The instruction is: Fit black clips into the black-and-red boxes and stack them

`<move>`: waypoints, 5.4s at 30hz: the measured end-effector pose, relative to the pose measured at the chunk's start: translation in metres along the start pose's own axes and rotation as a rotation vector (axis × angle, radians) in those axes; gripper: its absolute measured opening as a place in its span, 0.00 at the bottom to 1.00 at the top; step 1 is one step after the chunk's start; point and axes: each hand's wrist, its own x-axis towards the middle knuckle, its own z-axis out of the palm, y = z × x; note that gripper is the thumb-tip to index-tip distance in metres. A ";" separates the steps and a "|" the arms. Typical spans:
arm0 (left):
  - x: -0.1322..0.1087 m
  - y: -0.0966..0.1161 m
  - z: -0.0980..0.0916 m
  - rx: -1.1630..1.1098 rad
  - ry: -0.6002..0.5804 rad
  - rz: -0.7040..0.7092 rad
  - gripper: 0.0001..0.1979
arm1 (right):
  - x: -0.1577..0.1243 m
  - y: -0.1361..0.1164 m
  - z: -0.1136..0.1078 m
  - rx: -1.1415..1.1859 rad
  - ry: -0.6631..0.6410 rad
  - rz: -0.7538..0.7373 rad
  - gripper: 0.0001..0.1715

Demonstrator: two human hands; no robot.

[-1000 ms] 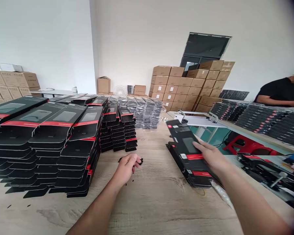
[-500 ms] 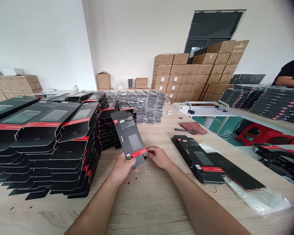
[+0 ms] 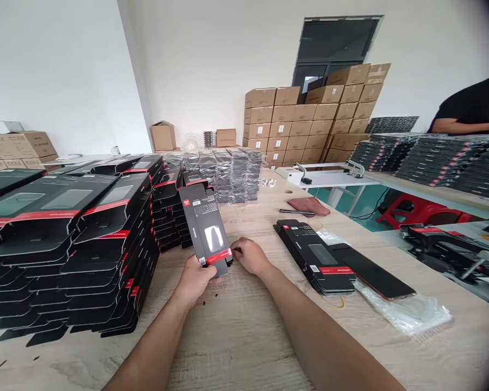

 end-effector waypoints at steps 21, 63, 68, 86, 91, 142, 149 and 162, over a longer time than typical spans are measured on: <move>0.007 -0.008 -0.008 0.055 -0.056 0.122 0.16 | -0.025 -0.014 -0.029 -0.343 -0.123 0.129 0.07; -0.019 0.027 -0.007 -0.497 -0.359 -0.170 0.27 | -0.045 -0.063 -0.017 0.887 -0.396 0.048 0.19; -0.021 0.033 -0.015 -0.625 -0.342 -0.303 0.28 | -0.052 -0.079 -0.026 0.586 -0.241 0.018 0.18; -0.033 0.015 -0.009 -0.421 -0.622 -0.443 0.24 | -0.045 -0.054 -0.074 1.039 -0.168 0.047 0.19; -0.035 0.018 -0.006 -0.324 -0.582 -0.424 0.22 | -0.048 -0.063 -0.078 0.833 -0.224 0.002 0.19; -0.006 0.021 -0.015 0.159 -0.026 0.180 0.34 | -0.043 -0.057 -0.020 0.945 -0.198 0.121 0.45; -0.009 0.025 -0.013 0.065 -0.090 0.219 0.22 | -0.044 -0.065 -0.018 1.074 -0.239 0.099 0.31; -0.023 0.030 -0.010 -0.040 -0.352 0.145 0.12 | -0.035 -0.056 -0.026 0.977 0.092 0.092 0.12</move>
